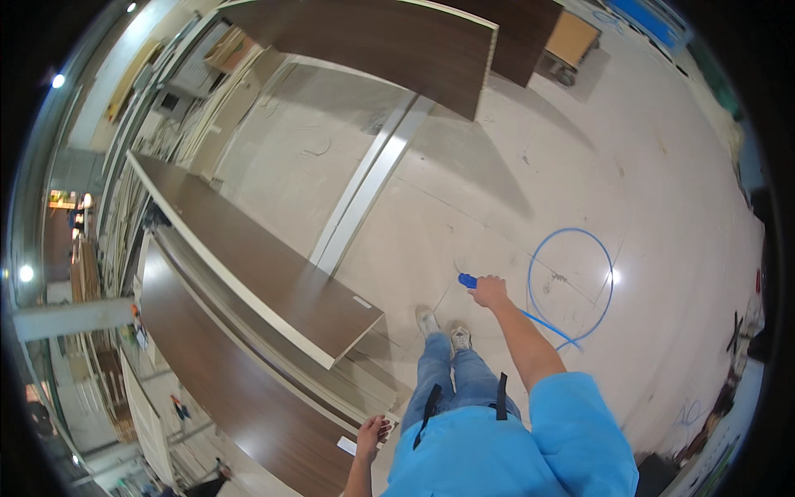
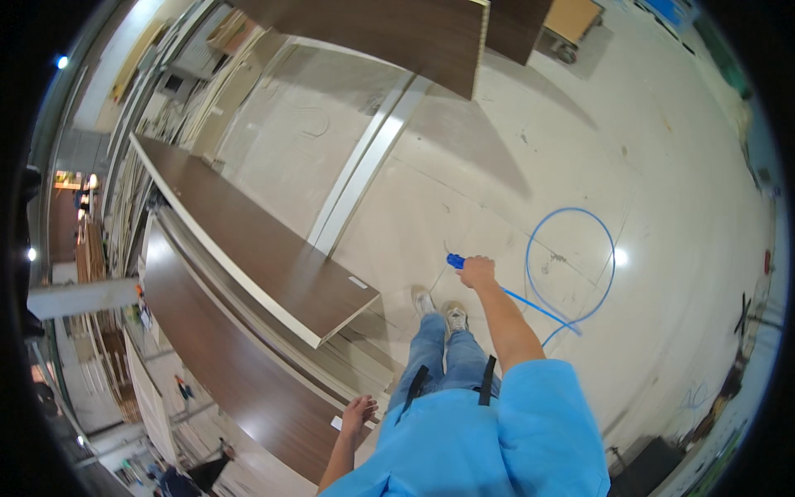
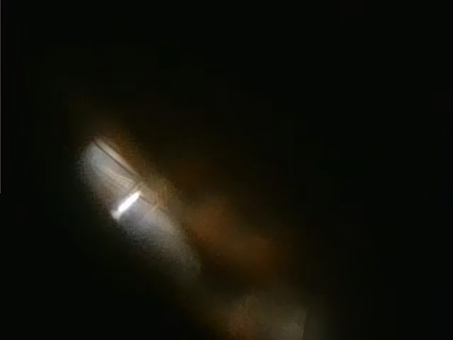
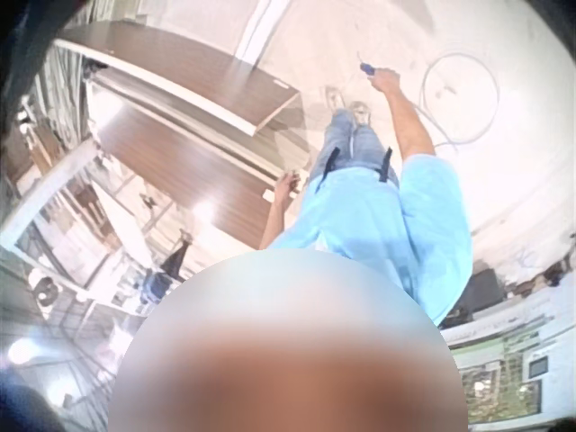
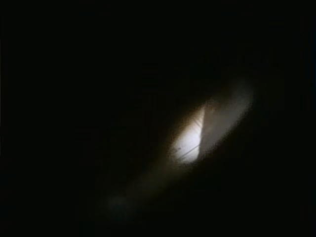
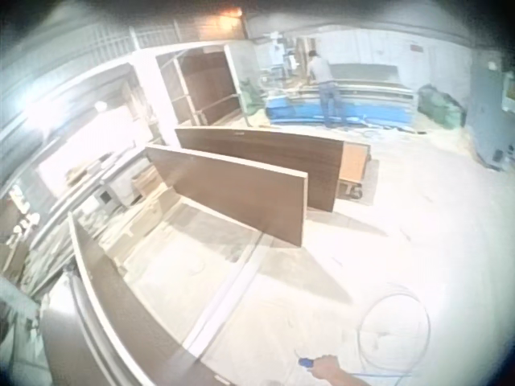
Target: The person uses a blue air blow gun to clean dust and debris from a large industrial machine and the surrounding floor. The person moves around the machine, directing the air stream at various components and the floor surface.
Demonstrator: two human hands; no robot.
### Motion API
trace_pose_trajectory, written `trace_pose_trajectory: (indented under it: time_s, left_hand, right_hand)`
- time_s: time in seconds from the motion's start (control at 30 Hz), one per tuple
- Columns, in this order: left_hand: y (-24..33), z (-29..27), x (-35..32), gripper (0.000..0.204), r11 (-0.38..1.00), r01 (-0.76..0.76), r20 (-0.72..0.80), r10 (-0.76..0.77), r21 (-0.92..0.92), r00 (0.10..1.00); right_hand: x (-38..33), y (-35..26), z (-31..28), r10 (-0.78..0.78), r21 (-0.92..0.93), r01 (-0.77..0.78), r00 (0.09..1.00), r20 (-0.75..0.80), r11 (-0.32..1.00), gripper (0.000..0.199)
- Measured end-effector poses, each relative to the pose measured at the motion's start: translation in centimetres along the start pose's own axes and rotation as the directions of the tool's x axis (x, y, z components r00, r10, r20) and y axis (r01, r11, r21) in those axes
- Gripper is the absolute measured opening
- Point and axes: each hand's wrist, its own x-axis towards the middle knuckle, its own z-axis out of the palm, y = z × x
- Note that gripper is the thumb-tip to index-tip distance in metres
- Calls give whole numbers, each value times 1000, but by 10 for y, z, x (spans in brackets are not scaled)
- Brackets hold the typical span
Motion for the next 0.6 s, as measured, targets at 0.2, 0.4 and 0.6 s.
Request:
trace_pose_trajectory:
  time_s: [0.2,0.4,0.6]
  left_hand:
    - [29,10,8,34,1000,-12,1,12,8,1000]
    - [90,27,40,32,1000,8,-41,-7,21,999]
    - [157,25,55,33,995,0,-55,6,103,998]
  right_hand:
    - [27,-83,-40,-172,34,170,984,37,985,51]
    - [79,-87,-61,-11,101,9,1000,23,995,50]
    - [123,-2,-71,279,63,-276,959,-51,959,48]
